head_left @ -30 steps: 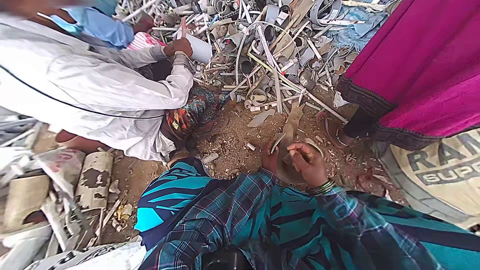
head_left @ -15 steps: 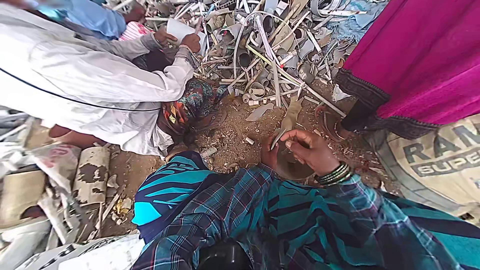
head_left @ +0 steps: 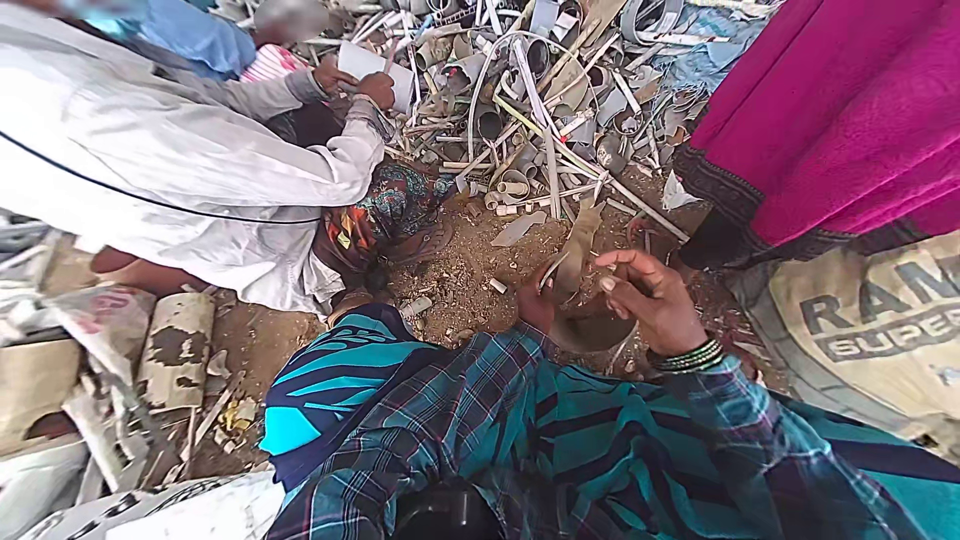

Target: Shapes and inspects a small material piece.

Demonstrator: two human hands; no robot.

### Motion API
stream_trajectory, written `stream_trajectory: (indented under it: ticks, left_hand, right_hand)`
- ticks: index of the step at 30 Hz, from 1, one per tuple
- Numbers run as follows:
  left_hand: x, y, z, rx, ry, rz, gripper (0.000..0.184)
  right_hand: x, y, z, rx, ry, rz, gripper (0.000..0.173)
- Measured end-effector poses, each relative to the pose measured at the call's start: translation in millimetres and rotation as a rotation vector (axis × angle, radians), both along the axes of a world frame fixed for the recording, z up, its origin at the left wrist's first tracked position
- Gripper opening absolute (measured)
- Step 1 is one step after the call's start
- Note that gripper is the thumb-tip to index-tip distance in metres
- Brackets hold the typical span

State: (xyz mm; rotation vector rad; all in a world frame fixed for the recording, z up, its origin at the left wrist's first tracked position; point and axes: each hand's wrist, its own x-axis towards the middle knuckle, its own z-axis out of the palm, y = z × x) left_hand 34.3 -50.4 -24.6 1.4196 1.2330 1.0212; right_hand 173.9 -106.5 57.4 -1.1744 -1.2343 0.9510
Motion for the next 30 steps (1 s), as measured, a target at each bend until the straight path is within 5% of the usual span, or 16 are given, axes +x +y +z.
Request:
stream_trajectory:
  ticks: [9,17,24,30]
  left_hand:
    - [-1.3,12.7,46.9,0.037,0.446,-0.254,0.041]
    - [-5.3,27.5,33.9,-0.048,0.161,-0.252,0.04]
    - [-1.8,25.3,24.6,-0.034,0.075,-0.231,0.038]
    - [-0.3,22.5,24.9,-0.013,0.11,-0.252,0.039]
  right_hand:
    - [11.4,-6.8,-5.1,0.262,0.08,0.105,0.038]
    - [22.3,-13.4,20.7,0.298,0.126,0.146,0.022]
    - [-12.7,19.7,-66.8,0.053,-0.126,-0.152,0.024]
    - [-14.3,-1.3,22.3,-0.003,-0.185,0.073,0.027]
